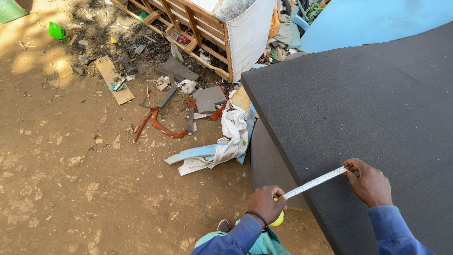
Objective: Measuring and cutting a large piece of black foam using a tape measure and a knife
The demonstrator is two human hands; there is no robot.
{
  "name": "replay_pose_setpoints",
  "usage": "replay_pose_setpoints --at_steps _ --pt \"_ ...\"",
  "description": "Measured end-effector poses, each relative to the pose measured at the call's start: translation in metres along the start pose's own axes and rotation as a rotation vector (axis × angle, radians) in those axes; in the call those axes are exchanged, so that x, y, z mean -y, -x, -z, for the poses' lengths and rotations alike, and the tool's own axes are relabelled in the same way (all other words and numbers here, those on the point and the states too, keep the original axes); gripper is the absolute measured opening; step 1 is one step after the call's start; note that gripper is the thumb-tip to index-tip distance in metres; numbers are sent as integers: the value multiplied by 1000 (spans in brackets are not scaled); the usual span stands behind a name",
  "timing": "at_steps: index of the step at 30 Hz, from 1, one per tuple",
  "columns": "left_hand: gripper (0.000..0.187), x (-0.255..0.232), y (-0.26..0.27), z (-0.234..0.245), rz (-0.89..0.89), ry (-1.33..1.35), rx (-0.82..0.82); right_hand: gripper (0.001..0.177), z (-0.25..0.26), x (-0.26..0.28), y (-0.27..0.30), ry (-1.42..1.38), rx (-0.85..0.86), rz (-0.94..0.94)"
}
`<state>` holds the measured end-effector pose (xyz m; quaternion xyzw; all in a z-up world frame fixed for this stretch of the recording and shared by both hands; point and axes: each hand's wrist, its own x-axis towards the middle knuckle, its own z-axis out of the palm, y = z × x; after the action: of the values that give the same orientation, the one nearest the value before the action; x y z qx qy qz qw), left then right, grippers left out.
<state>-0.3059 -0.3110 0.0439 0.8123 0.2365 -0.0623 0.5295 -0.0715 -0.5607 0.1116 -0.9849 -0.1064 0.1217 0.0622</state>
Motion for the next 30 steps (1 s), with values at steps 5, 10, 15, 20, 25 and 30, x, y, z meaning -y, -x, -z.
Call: replay_pose_setpoints --at_steps 5,10,15,20,25,30 --pt "16 -1 1 0 18 -18 4 30 -2 -2 0 7 -3 0" --pt "14 -1 1 -5 0 -12 0 30 1 -2 7 1 -4 -13" --pt "15 0 0 -10 -11 -24 5 31 -2 -11 9 7 -12 -14" --pt "16 6 2 -18 -14 -29 24 31 -9 -19 15 5 6 -48" --pt "18 16 9 -23 -25 -13 48 29 -16 -20 27 -37 4 -39" --pt "20 13 19 -20 -40 -10 42 27 -34 -28 29 -28 -17 -45"
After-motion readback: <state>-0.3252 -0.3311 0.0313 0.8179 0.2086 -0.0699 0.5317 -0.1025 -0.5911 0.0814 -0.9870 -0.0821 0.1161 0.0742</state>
